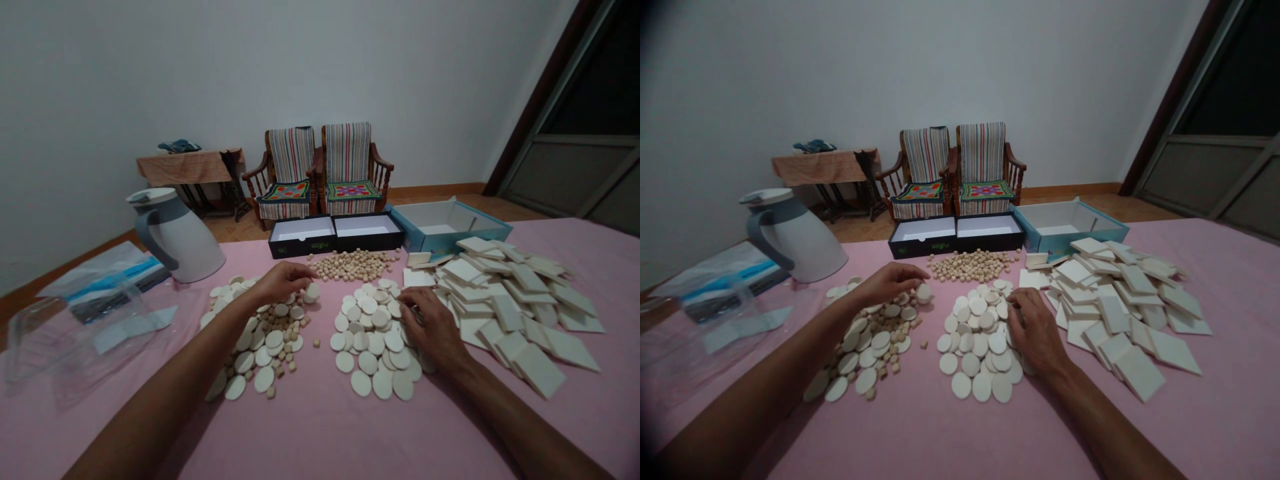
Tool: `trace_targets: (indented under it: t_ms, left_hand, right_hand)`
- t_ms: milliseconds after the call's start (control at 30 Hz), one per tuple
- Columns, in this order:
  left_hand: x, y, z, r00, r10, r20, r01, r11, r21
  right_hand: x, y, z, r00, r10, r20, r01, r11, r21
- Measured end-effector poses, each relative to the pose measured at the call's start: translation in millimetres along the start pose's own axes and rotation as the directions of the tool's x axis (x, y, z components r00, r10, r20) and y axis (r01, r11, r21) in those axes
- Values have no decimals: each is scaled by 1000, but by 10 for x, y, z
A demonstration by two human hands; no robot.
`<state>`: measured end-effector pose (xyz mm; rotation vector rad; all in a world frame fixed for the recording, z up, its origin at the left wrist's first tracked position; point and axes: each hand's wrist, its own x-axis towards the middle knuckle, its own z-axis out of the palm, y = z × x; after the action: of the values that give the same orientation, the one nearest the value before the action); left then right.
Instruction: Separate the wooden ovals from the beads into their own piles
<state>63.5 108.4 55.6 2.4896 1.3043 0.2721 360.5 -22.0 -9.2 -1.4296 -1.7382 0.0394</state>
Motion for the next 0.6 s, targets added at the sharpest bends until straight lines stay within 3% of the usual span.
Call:
trace_targets:
  t_ms: [100, 367, 533, 600]
  left_hand:
    - [20, 53, 53, 999, 53, 14, -52, 997, -59]
    - [-21, 56, 310, 997, 67, 41, -72, 991, 117]
    - [-63, 148, 268, 997, 64, 34, -67, 992, 111]
    - [-84, 180, 208, 995, 84, 45, -85, 996, 38]
  right_hand:
    - [-1, 0, -1, 1000, 2, 8, -2, 1000, -2]
    - [6, -15, -8, 1000, 18, 10, -17, 1000, -9]
    - [3, -1, -5, 1000, 9, 16, -8, 1000, -6]
    - [2, -3, -10, 1000, 9, 20, -9, 1000, -9]
